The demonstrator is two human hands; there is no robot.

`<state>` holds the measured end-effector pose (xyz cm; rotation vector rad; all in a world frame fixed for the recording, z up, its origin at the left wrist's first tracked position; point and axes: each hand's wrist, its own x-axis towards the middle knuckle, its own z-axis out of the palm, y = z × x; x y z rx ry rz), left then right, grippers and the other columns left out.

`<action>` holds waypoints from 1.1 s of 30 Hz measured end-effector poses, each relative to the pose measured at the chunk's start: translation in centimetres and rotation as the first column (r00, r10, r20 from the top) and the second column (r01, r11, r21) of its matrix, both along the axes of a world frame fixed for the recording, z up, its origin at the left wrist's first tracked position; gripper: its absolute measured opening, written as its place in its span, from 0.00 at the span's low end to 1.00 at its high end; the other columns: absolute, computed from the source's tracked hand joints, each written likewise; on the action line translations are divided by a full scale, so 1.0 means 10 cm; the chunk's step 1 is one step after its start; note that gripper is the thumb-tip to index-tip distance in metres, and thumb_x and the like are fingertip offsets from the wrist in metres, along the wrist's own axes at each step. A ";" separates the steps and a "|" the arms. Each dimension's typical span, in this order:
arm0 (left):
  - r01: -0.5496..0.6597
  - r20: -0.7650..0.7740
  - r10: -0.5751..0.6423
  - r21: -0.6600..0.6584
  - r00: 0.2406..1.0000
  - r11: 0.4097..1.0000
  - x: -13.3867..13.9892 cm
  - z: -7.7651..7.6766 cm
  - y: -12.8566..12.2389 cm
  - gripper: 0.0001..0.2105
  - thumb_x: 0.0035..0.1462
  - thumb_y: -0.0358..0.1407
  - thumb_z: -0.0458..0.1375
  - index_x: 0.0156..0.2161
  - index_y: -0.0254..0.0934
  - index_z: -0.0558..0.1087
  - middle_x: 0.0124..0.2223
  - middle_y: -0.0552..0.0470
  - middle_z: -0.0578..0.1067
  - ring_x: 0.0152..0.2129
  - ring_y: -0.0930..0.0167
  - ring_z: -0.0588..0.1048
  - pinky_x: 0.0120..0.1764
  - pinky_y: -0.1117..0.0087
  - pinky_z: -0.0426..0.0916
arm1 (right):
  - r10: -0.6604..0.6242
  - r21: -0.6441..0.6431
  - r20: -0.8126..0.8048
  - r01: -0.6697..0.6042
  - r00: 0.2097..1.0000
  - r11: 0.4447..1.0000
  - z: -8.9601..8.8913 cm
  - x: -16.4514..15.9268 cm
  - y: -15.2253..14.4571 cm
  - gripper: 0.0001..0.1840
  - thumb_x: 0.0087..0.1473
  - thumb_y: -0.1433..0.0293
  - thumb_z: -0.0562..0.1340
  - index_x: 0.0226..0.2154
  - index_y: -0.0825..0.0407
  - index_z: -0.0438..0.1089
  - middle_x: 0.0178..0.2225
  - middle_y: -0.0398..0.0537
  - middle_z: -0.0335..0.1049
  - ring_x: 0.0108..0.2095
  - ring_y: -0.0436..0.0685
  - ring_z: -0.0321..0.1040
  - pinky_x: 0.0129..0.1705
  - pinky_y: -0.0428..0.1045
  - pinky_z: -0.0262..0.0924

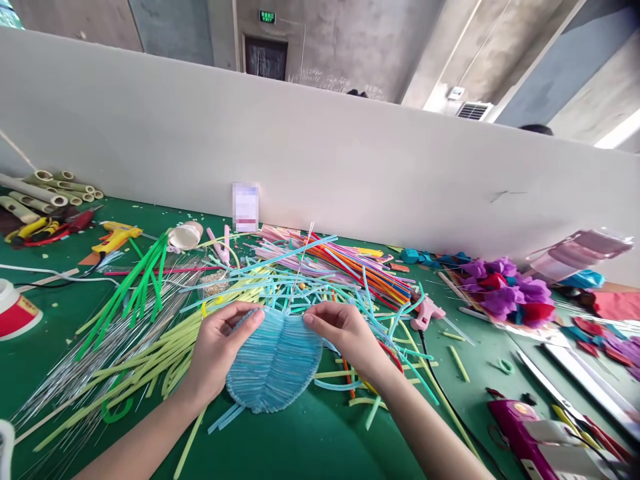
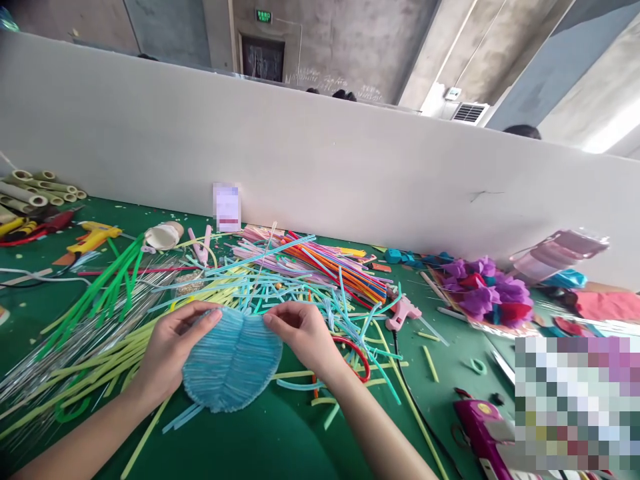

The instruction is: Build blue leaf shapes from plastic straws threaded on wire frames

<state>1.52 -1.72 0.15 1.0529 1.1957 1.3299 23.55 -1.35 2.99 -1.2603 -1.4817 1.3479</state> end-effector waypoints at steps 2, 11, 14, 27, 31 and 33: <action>-0.006 0.002 0.006 -0.006 1.000 1.000 0.00 0.01 0.00 0.13 0.47 0.44 0.71 0.33 0.38 0.80 0.28 0.55 0.77 0.24 0.74 0.70 0.27 0.76 0.65 | -0.002 0.082 0.072 -0.004 0.997 0.997 -0.04 -0.03 0.00 0.16 0.57 0.57 0.64 0.31 0.54 0.73 0.25 0.41 0.64 0.25 0.49 0.56 0.26 0.46 0.49; 0.043 -0.016 -0.042 0.068 0.999 0.997 0.00 0.01 0.00 0.11 0.50 0.45 0.69 0.33 0.39 0.80 0.29 0.55 0.77 0.26 0.73 0.71 0.31 0.75 0.66 | -0.255 0.592 0.393 -0.031 0.884 0.805 -0.05 -0.13 -0.12 0.08 0.65 0.68 0.54 0.35 0.51 0.65 0.32 0.47 0.68 0.31 0.53 0.65 0.35 0.48 0.60; 0.085 -0.095 -0.072 0.134 0.993 0.987 -0.01 0.12 0.04 0.12 0.53 0.46 0.67 0.31 0.39 0.79 0.31 0.54 0.77 0.29 0.70 0.72 0.33 0.74 0.66 | -0.323 0.669 0.385 -0.021 0.865 0.743 0.04 -0.12 -0.13 0.07 0.66 0.68 0.54 0.35 0.50 0.64 0.32 0.47 0.69 0.32 0.54 0.66 0.36 0.48 0.60; 0.391 -0.458 -0.258 0.223 0.851 0.893 0.18 0.44 0.47 0.09 0.56 0.42 0.62 0.32 0.37 0.77 0.32 0.50 0.79 0.31 0.66 0.76 0.34 0.70 0.69 | -0.341 0.594 0.333 0.085 0.879 0.800 0.15 0.13 0.02 0.07 0.64 0.66 0.55 0.34 0.49 0.64 0.34 0.48 0.72 0.35 0.56 0.68 0.38 0.49 0.61; 0.419 -0.554 -0.220 0.263 0.803 0.869 0.26 0.48 0.49 0.09 0.58 0.41 0.61 0.32 0.39 0.78 0.34 0.50 0.81 0.34 0.65 0.78 0.38 0.69 0.71 | -0.223 0.449 0.301 0.069 0.927 0.891 0.18 0.21 0.06 0.08 0.63 0.63 0.58 0.36 0.49 0.68 0.34 0.46 0.74 0.34 0.55 0.70 0.35 0.48 0.61; 0.468 -0.584 -0.260 0.238 0.769 0.851 0.30 0.55 0.51 0.09 0.58 0.42 0.61 0.34 0.39 0.80 0.35 0.50 0.82 0.35 0.64 0.79 0.40 0.68 0.71 | -0.195 0.403 0.297 0.062 0.935 0.913 0.19 0.23 0.09 0.10 0.61 0.62 0.60 0.36 0.50 0.71 0.34 0.45 0.75 0.33 0.54 0.69 0.33 0.48 0.59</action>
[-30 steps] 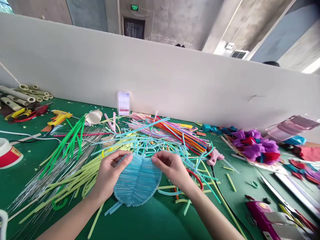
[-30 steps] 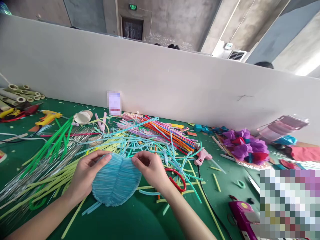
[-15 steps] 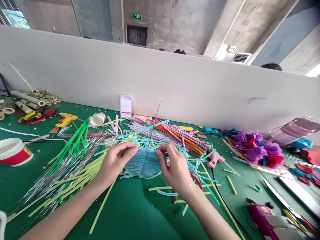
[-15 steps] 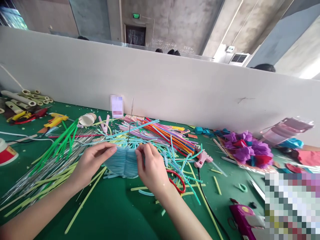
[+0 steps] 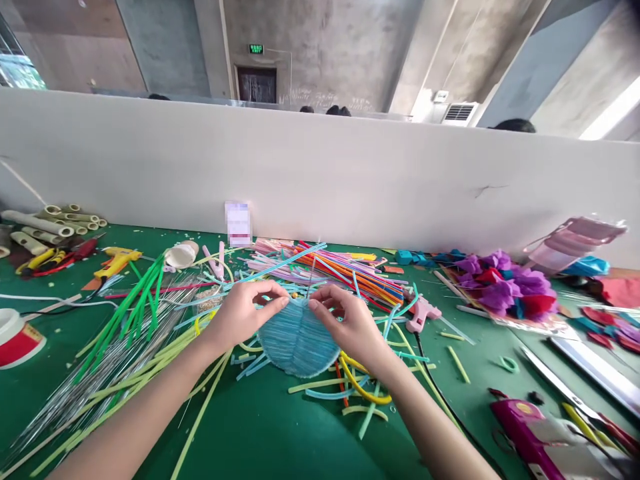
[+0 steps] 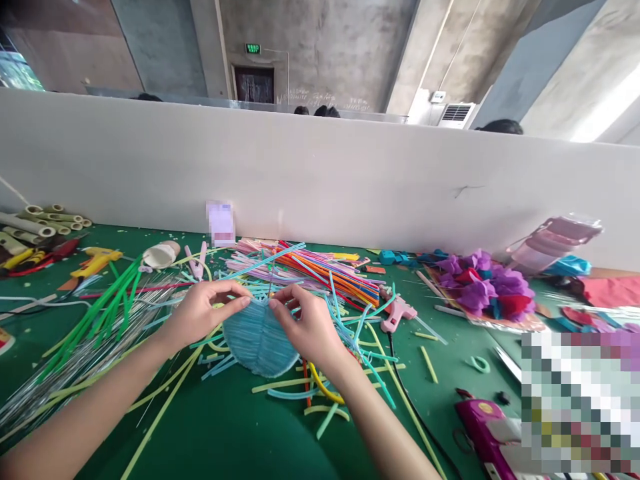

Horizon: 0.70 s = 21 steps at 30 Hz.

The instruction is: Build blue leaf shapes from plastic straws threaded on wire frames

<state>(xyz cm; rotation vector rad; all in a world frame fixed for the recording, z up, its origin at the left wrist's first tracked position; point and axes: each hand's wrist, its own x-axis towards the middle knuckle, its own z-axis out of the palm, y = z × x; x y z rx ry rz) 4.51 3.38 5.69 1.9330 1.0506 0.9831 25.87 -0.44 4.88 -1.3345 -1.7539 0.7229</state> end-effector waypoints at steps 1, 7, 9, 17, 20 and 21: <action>0.019 0.001 -0.019 -0.017 1.000 1.000 0.02 0.04 0.02 0.10 0.58 0.43 0.62 0.34 0.39 0.80 0.37 0.50 0.82 0.36 0.63 0.79 0.41 0.68 0.71 | 0.002 -0.015 -0.006 -0.002 1.000 1.000 0.00 0.01 0.02 0.10 0.61 0.61 0.60 0.36 0.50 0.72 0.33 0.45 0.75 0.32 0.54 0.69 0.33 0.48 0.59; 0.052 0.136 -0.024 -0.209 0.990 0.976 -0.04 0.13 0.17 0.17 0.57 0.50 0.61 0.40 0.38 0.82 0.42 0.44 0.83 0.41 0.60 0.79 0.40 0.66 0.72 | -0.024 -0.049 -0.093 0.020 0.995 0.999 -0.03 0.08 0.06 0.14 0.59 0.59 0.60 0.32 0.52 0.72 0.28 0.45 0.71 0.29 0.53 0.64 0.28 0.47 0.56; 0.062 0.115 -0.034 -0.253 0.993 0.966 -0.10 0.13 0.20 0.17 0.55 0.50 0.63 0.39 0.38 0.82 0.40 0.44 0.82 0.39 0.60 0.78 0.36 0.68 0.72 | -0.018 -0.057 -0.091 0.013 0.996 0.998 -0.03 0.10 0.06 0.14 0.59 0.59 0.60 0.32 0.52 0.72 0.28 0.45 0.71 0.28 0.53 0.64 0.28 0.47 0.55; 0.120 0.056 -0.109 -0.261 0.992 0.958 -0.12 0.11 0.23 0.12 0.52 0.45 0.66 0.33 0.38 0.81 0.31 0.49 0.78 0.30 0.66 0.76 0.32 0.70 0.70 | -0.021 -0.052 -0.046 0.019 0.999 0.998 -0.05 0.06 0.04 0.13 0.59 0.60 0.61 0.32 0.51 0.74 0.29 0.46 0.74 0.29 0.54 0.67 0.30 0.48 0.57; 0.162 0.015 -0.164 -0.242 0.986 0.957 -0.09 0.10 0.21 0.10 0.53 0.43 0.64 0.31 0.37 0.79 0.29 0.51 0.77 0.27 0.68 0.74 0.31 0.70 0.69 | -0.018 -0.048 -0.045 0.015 0.999 0.999 -0.04 0.02 0.03 0.13 0.59 0.60 0.61 0.32 0.51 0.74 0.30 0.46 0.75 0.30 0.55 0.67 0.31 0.48 0.58; 0.167 0.000 -0.171 -0.224 0.985 0.960 -0.08 0.10 0.20 0.10 0.53 0.42 0.64 0.30 0.37 0.78 0.28 0.52 0.76 0.26 0.68 0.74 0.30 0.71 0.68 | -0.012 -0.055 -0.053 0.009 0.998 0.998 -0.04 0.01 0.03 0.13 0.59 0.59 0.61 0.33 0.51 0.74 0.30 0.46 0.75 0.30 0.55 0.67 0.31 0.48 0.58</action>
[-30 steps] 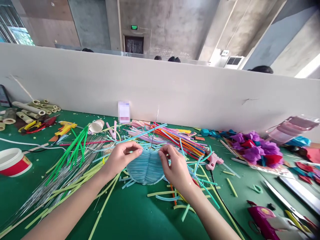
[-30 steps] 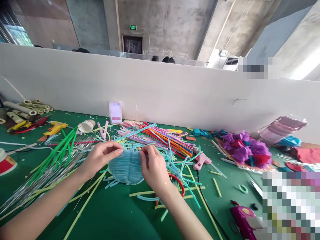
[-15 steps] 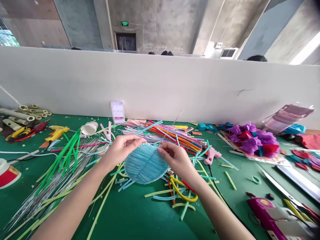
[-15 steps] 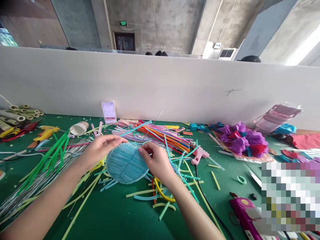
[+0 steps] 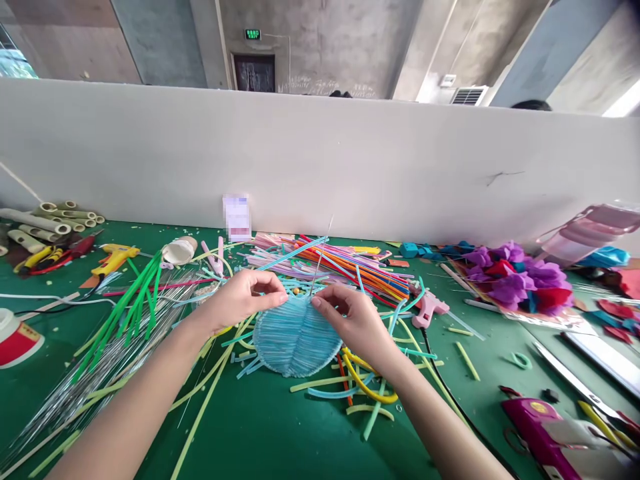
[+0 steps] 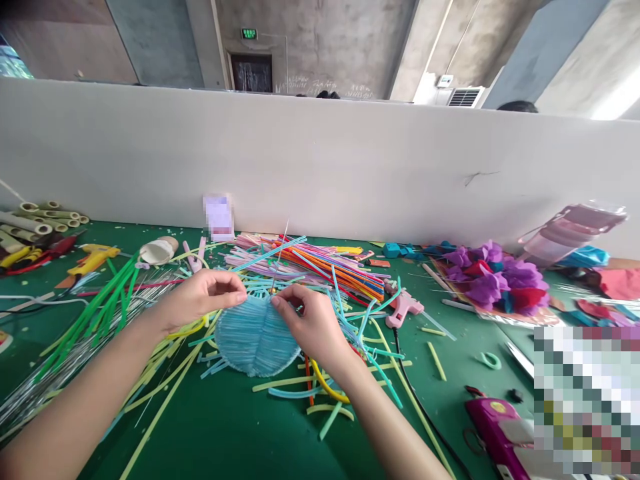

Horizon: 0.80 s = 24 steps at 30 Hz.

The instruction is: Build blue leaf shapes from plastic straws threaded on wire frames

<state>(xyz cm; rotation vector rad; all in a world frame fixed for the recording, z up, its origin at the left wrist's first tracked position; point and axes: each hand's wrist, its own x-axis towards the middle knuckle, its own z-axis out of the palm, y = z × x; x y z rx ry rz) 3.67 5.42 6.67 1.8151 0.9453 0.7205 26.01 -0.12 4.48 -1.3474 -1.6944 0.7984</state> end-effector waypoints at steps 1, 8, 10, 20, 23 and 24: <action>0.001 -0.012 -0.001 0.030 1.000 1.000 0.01 0.00 -0.01 0.09 0.54 0.41 0.63 0.30 0.37 0.77 0.28 0.52 0.76 0.26 0.69 0.73 0.30 0.71 0.68 | 0.010 -0.011 -0.015 -0.010 1.000 1.000 0.01 0.00 0.00 0.14 0.59 0.59 0.61 0.33 0.52 0.74 0.29 0.46 0.74 0.30 0.54 0.66 0.31 0.48 0.57; -0.082 -0.021 0.087 0.187 0.996 0.979 0.01 -0.06 0.02 0.08 0.55 0.40 0.61 0.30 0.37 0.76 0.31 0.52 0.77 0.29 0.68 0.74 0.33 0.70 0.68 | 0.127 -0.150 -0.081 -0.138 0.989 0.979 0.06 0.25 0.05 0.23 0.60 0.51 0.58 0.31 0.53 0.73 0.25 0.42 0.66 0.27 0.52 0.62 0.29 0.47 0.58; -0.082 -0.017 0.086 0.153 0.996 0.985 0.01 -0.08 0.03 0.09 0.55 0.42 0.62 0.31 0.37 0.76 0.31 0.51 0.77 0.29 0.67 0.74 0.33 0.70 0.68 | 0.163 -0.188 -0.089 -0.177 0.983 0.966 0.04 0.30 0.06 0.22 0.59 0.52 0.60 0.33 0.54 0.73 0.27 0.43 0.68 0.28 0.53 0.64 0.30 0.48 0.60; -0.078 -0.014 0.079 0.036 0.997 0.996 0.11 -0.13 -0.03 0.10 0.55 0.43 0.63 0.31 0.38 0.78 0.30 0.52 0.79 0.29 0.67 0.75 0.34 0.70 0.67 | 0.111 -0.130 -0.017 -0.112 0.994 0.985 0.09 0.19 0.02 0.15 0.57 0.58 0.63 0.34 0.53 0.75 0.29 0.46 0.74 0.30 0.54 0.68 0.30 0.47 0.59; -0.058 -0.009 0.059 0.052 0.998 0.997 0.15 -0.11 -0.07 0.08 0.54 0.40 0.62 0.31 0.38 0.78 0.31 0.53 0.79 0.30 0.67 0.75 0.34 0.71 0.66 | 0.129 -0.114 -0.092 -0.139 0.987 0.984 0.08 0.11 -0.01 0.16 0.59 0.56 0.62 0.37 0.53 0.76 0.34 0.48 0.76 0.34 0.55 0.70 0.34 0.48 0.62; -0.045 -0.005 0.046 0.057 0.999 0.997 0.17 -0.10 -0.09 0.06 0.54 0.39 0.62 0.31 0.38 0.78 0.31 0.53 0.79 0.31 0.67 0.75 0.34 0.71 0.66 | 0.131 -0.100 -0.127 -0.144 0.983 0.984 0.07 0.08 -0.01 0.17 0.59 0.56 0.62 0.38 0.52 0.75 0.35 0.48 0.76 0.35 0.55 0.71 0.35 0.48 0.62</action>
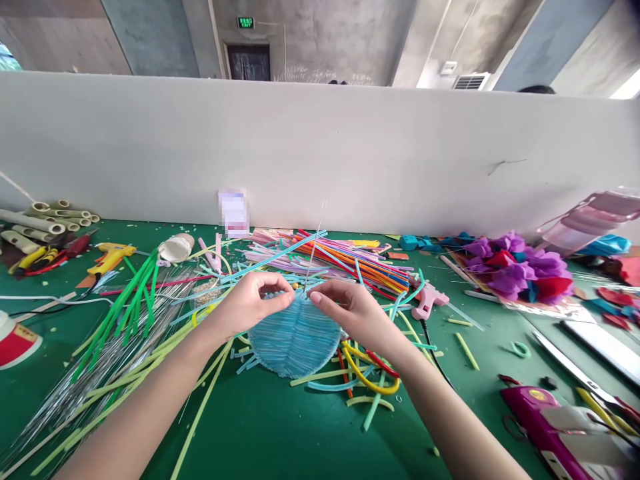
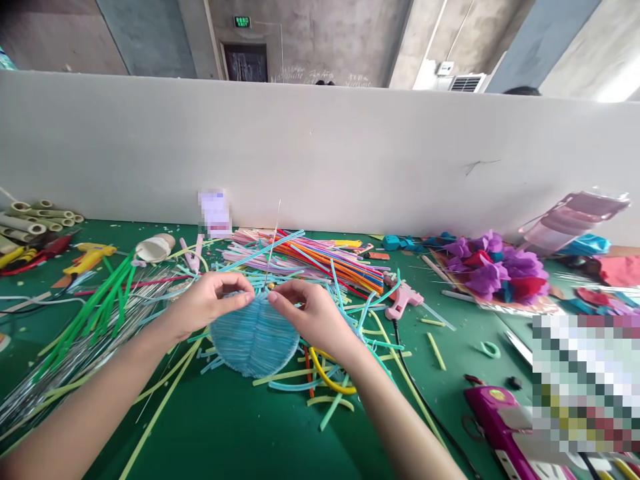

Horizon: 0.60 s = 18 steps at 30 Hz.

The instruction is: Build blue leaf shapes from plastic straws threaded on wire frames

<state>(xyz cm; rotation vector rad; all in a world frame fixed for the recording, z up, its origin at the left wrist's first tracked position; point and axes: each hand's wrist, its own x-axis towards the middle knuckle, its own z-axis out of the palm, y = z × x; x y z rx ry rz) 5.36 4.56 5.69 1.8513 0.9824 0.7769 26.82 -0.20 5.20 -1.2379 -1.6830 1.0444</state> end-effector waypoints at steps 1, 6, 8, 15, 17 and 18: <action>0.009 0.003 -0.009 0.006 1.000 1.000 0.01 0.01 -0.02 0.05 0.54 0.37 0.61 0.31 0.38 0.78 0.31 0.54 0.78 0.31 0.68 0.74 0.34 0.71 0.66 | -0.005 0.014 -0.033 0.006 0.999 1.000 -0.01 -0.04 0.00 0.17 0.59 0.56 0.62 0.38 0.52 0.75 0.35 0.47 0.76 0.35 0.55 0.70 0.35 0.47 0.62; -0.007 0.000 0.007 0.032 1.000 0.999 0.06 0.01 -0.08 0.03 0.52 0.35 0.61 0.30 0.38 0.76 0.30 0.54 0.77 0.30 0.68 0.74 0.35 0.71 0.66 | -0.096 0.132 -0.016 0.097 0.995 0.986 -0.03 -0.18 -0.01 0.15 0.59 0.58 0.62 0.29 0.52 0.72 0.26 0.42 0.69 0.27 0.51 0.61 0.28 0.46 0.53; -0.005 -0.018 0.005 0.023 1.000 1.000 0.05 0.01 -0.09 0.04 0.52 0.36 0.61 0.30 0.38 0.76 0.29 0.54 0.76 0.30 0.67 0.73 0.34 0.70 0.66 | -0.135 0.149 0.018 0.131 0.991 0.980 -0.01 -0.20 -0.02 0.13 0.60 0.61 0.62 0.29 0.52 0.73 0.26 0.42 0.69 0.27 0.51 0.60 0.29 0.47 0.53; 0.019 -0.134 -0.017 0.009 0.991 1.000 0.02 0.13 -0.10 0.03 0.52 0.34 0.60 0.31 0.38 0.76 0.31 0.55 0.76 0.31 0.67 0.73 0.37 0.69 0.66 | -0.164 0.164 0.026 0.158 0.986 0.974 -0.01 -0.24 -0.07 0.12 0.60 0.62 0.62 0.30 0.51 0.73 0.25 0.41 0.69 0.27 0.51 0.60 0.29 0.46 0.52; 0.017 -0.134 -0.018 -0.005 0.991 1.000 0.01 0.15 -0.11 0.03 0.52 0.34 0.60 0.30 0.37 0.76 0.30 0.55 0.76 0.31 0.68 0.73 0.38 0.69 0.66 | -0.159 0.156 0.018 0.155 0.987 0.976 -0.02 -0.24 -0.07 0.12 0.60 0.61 0.62 0.30 0.51 0.73 0.26 0.41 0.69 0.27 0.51 0.61 0.29 0.46 0.53; 0.023 -0.127 -0.026 -0.025 0.992 0.999 0.00 0.15 -0.12 0.04 0.52 0.35 0.60 0.30 0.37 0.76 0.30 0.55 0.76 0.32 0.67 0.73 0.38 0.69 0.66 | -0.155 0.150 0.016 0.151 0.988 0.977 -0.03 -0.24 -0.06 0.12 0.59 0.61 0.62 0.30 0.51 0.73 0.26 0.41 0.69 0.27 0.51 0.61 0.29 0.46 0.53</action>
